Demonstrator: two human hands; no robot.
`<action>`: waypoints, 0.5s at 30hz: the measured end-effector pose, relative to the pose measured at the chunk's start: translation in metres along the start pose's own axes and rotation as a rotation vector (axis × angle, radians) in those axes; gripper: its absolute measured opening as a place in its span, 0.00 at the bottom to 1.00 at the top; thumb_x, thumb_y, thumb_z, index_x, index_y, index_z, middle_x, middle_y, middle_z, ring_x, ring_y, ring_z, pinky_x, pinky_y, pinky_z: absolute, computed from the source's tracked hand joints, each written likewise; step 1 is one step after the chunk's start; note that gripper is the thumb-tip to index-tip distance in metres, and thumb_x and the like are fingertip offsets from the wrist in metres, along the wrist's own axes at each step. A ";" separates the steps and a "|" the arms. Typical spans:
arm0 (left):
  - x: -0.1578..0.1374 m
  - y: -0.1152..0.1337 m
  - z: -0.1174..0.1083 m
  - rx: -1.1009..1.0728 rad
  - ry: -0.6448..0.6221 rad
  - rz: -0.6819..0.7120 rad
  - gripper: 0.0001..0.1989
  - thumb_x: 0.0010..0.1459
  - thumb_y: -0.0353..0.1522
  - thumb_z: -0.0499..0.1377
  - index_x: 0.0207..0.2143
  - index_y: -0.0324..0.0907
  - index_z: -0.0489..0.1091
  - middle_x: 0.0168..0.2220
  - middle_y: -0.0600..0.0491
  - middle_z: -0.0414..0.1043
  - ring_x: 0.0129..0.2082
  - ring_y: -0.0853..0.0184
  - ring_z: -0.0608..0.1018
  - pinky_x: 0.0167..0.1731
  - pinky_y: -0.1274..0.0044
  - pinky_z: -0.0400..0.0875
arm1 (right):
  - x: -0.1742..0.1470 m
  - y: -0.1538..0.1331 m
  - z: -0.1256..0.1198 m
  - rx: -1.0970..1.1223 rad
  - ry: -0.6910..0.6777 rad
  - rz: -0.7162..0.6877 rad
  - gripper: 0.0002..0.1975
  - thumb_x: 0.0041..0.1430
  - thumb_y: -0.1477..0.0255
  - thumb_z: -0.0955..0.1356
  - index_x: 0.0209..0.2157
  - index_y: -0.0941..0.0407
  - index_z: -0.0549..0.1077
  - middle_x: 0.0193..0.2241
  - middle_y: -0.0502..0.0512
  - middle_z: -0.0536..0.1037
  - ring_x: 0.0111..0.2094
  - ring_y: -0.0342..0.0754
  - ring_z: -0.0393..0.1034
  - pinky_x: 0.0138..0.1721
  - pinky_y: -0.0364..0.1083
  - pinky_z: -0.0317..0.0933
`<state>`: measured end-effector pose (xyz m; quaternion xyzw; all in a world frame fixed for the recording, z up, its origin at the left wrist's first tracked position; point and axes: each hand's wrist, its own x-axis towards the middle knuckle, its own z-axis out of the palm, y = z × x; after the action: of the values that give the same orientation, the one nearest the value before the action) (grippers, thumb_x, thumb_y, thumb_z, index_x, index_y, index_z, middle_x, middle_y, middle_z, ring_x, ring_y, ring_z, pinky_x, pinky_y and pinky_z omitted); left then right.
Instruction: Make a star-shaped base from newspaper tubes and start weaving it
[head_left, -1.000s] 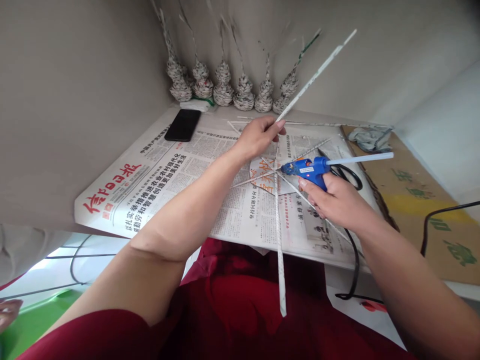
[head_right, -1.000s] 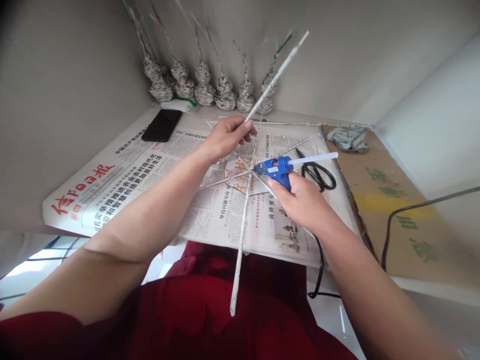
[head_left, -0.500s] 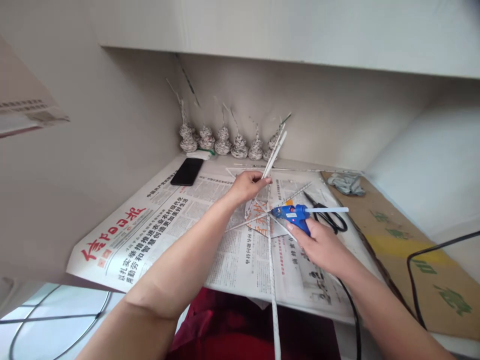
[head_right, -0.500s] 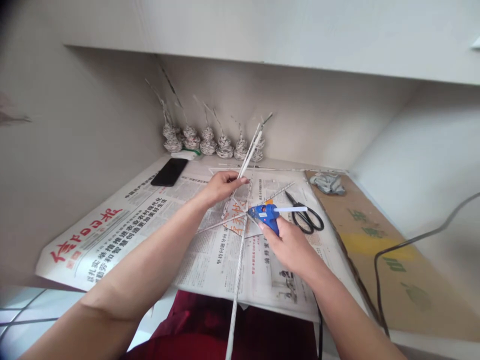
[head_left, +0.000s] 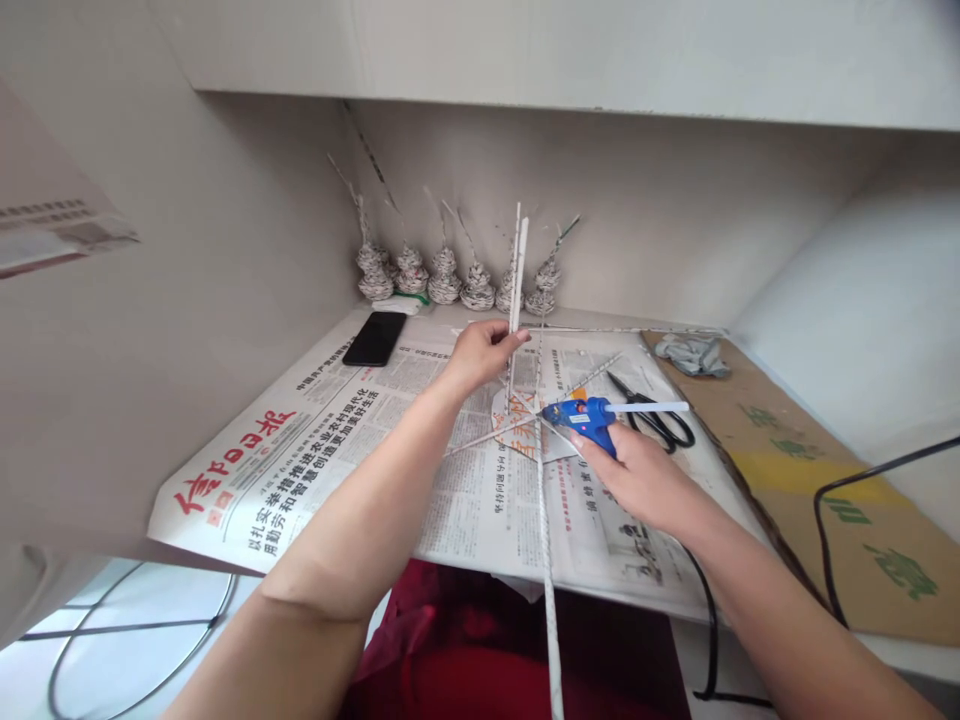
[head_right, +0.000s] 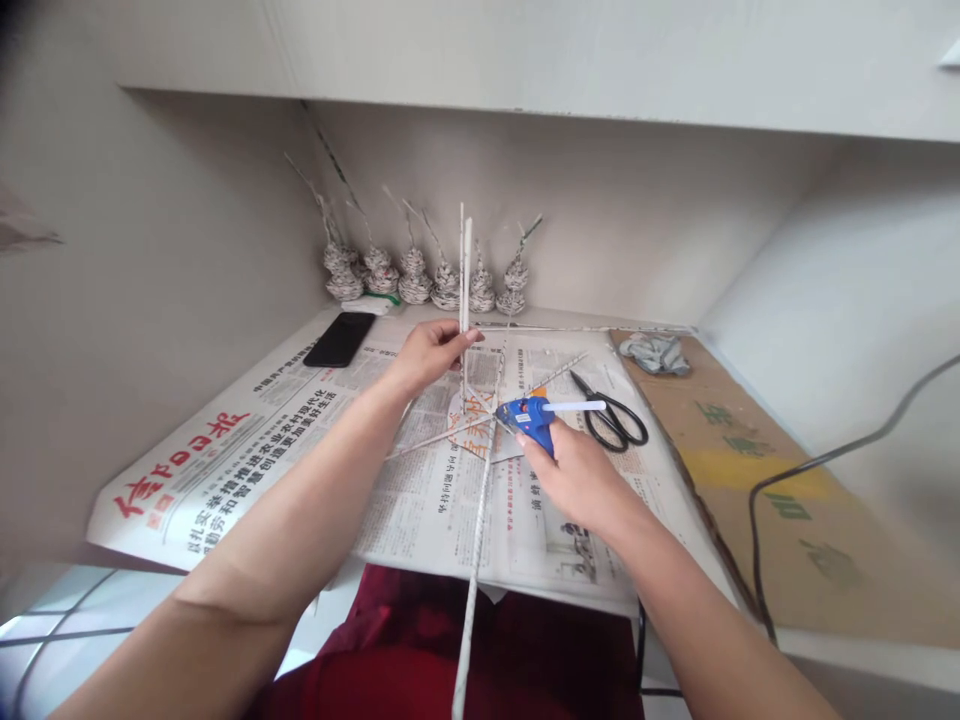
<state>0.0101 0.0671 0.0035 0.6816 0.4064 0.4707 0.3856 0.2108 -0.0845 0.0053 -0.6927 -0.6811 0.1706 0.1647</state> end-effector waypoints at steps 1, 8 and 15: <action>0.001 -0.001 0.000 -0.013 -0.002 -0.002 0.13 0.57 0.40 0.61 0.31 0.38 0.76 0.22 0.57 0.65 0.22 0.73 0.65 0.24 0.80 0.61 | 0.000 0.000 0.000 -0.003 0.003 -0.005 0.19 0.64 0.55 0.60 0.32 0.54 0.70 0.24 0.55 0.75 0.28 0.51 0.69 0.31 0.46 0.58; -0.001 0.008 -0.003 -0.068 0.024 -0.013 0.06 0.58 0.32 0.61 0.32 0.37 0.75 0.21 0.58 0.62 0.20 0.75 0.65 0.21 0.82 0.64 | 0.001 0.001 0.000 -0.037 -0.007 0.004 0.18 0.64 0.55 0.60 0.31 0.54 0.70 0.23 0.56 0.74 0.27 0.52 0.69 0.29 0.47 0.57; -0.003 0.014 -0.003 -0.070 0.047 -0.014 0.07 0.56 0.29 0.62 0.37 0.37 0.77 0.24 0.56 0.67 0.21 0.75 0.67 0.20 0.83 0.66 | -0.002 0.004 0.003 -0.010 -0.021 0.015 0.18 0.65 0.54 0.60 0.32 0.54 0.68 0.26 0.55 0.75 0.28 0.50 0.68 0.30 0.47 0.58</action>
<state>0.0090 0.0592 0.0159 0.6537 0.4033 0.4976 0.4029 0.2129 -0.0862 0.0004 -0.6969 -0.6784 0.1756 0.1525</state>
